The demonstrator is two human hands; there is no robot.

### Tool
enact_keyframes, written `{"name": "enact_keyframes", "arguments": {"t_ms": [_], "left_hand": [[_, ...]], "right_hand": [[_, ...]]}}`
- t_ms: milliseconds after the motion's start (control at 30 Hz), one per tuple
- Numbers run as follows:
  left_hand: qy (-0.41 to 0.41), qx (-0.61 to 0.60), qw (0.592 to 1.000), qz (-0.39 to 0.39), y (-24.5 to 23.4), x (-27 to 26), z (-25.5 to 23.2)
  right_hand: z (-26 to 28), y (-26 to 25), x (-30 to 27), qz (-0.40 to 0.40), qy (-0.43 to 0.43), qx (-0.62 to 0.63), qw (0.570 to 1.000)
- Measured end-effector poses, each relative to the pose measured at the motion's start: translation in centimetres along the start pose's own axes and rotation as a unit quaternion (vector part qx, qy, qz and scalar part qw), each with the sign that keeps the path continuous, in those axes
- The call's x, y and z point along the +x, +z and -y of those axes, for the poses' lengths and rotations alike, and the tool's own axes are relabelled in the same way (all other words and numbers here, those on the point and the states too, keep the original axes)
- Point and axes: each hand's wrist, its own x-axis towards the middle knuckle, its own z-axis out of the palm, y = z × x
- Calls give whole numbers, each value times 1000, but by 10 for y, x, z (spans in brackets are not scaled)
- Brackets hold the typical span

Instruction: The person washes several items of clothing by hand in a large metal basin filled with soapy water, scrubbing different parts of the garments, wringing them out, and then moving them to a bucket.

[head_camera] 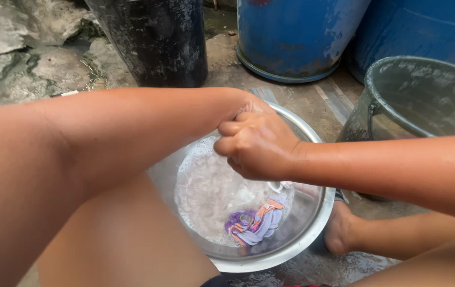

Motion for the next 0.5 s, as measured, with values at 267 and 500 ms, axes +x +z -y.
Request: {"name": "enact_keyframes", "arguments": {"t_ms": [267, 500], "left_hand": [[64, -204, 977, 5, -43, -45, -40], [94, -308, 946, -35, -49, -4, -17]], "right_hand": [[-104, -14, 2, -81, 612, 429, 660], [-97, 0, 1, -269, 652, 561, 433]]}}
